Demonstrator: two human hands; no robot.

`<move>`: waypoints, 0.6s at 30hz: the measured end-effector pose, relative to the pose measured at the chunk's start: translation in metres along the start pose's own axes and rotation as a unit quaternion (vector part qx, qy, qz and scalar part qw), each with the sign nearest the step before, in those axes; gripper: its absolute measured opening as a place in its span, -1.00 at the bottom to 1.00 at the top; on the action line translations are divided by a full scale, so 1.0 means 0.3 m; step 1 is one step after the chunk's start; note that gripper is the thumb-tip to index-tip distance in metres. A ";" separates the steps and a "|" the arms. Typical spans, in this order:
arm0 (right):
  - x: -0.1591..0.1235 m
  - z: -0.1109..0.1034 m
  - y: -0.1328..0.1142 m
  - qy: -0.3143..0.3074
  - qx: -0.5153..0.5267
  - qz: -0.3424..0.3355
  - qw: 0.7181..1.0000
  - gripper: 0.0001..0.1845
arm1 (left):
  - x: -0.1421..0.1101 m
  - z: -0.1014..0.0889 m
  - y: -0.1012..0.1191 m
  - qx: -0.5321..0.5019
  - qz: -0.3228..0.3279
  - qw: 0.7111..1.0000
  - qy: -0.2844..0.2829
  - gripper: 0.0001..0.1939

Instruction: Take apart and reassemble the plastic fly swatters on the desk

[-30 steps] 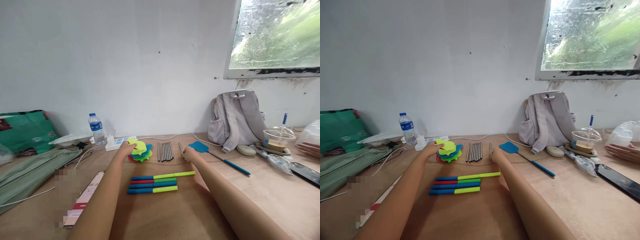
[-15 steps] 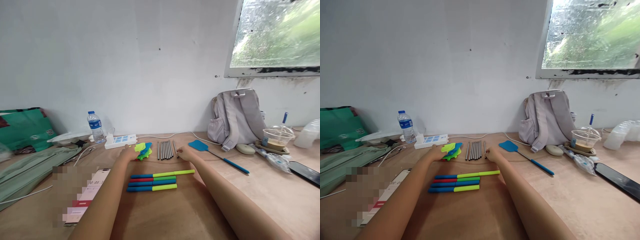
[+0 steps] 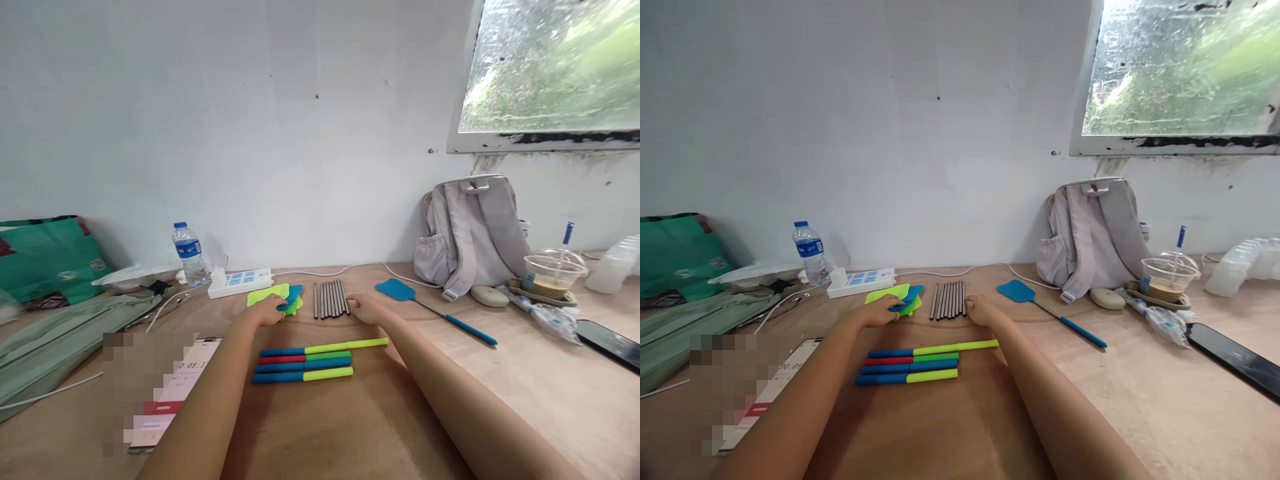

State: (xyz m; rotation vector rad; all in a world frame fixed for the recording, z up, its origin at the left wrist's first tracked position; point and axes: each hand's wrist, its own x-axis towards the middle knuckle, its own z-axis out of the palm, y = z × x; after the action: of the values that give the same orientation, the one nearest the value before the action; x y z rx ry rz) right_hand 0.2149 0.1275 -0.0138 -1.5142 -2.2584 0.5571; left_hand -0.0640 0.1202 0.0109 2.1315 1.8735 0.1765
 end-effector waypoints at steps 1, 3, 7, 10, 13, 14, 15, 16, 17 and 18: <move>-0.001 -0.001 0.000 0.000 -0.001 0.000 1.000 -0.53 | 0.001 -0.004 -0.006 -0.005 -0.001 1.000 -0.001 -0.54; -0.001 -0.003 0.000 0.000 -0.003 0.005 1.000 -0.54 | -0.001 -0.012 -0.018 -0.014 -0.006 1.000 -0.002 -0.54; 0.000 0.001 0.003 0.000 -0.009 0.013 1.000 -0.56 | -0.011 -0.027 -0.038 -0.035 -0.015 0.999 0.003 -0.56; 0.003 0.011 0.006 0.002 -0.014 0.021 1.000 -0.55 | -0.015 -0.036 -0.051 -0.054 -0.024 0.998 0.006 -0.59; 0.011 0.005 0.019 0.010 -0.023 0.047 0.999 -0.50 | -0.017 -0.040 -0.059 -0.072 -0.029 0.997 0.008 -0.62; 0.015 -0.008 0.028 0.016 -0.027 0.060 0.998 -0.48 | -0.018 -0.041 -0.059 -0.078 -0.028 0.997 0.010 -0.63; 0.019 -0.029 0.043 0.025 -0.031 0.075 0.996 -0.46 | -0.019 -0.042 -0.057 -0.084 -0.028 0.996 0.014 -0.63; 0.022 -0.056 0.062 0.036 -0.036 0.092 0.994 -0.45 | -0.021 -0.043 -0.055 -0.089 -0.028 0.995 0.018 -0.62; 0.023 -0.089 0.086 0.049 -0.041 0.109 0.992 -0.46 | -0.023 -0.043 -0.052 -0.095 -0.028 0.995 0.022 -0.62; 0.021 -0.126 0.116 0.064 -0.046 0.129 0.989 -0.48 | -0.025 -0.043 -0.049 -0.101 -0.030 0.994 0.027 -0.61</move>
State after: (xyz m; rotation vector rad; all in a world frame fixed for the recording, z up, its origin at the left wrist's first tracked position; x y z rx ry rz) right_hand 0.2590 0.1501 0.0013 -1.8476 -2.0313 0.4167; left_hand -0.0826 0.1162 0.0194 1.9524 1.8599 0.3957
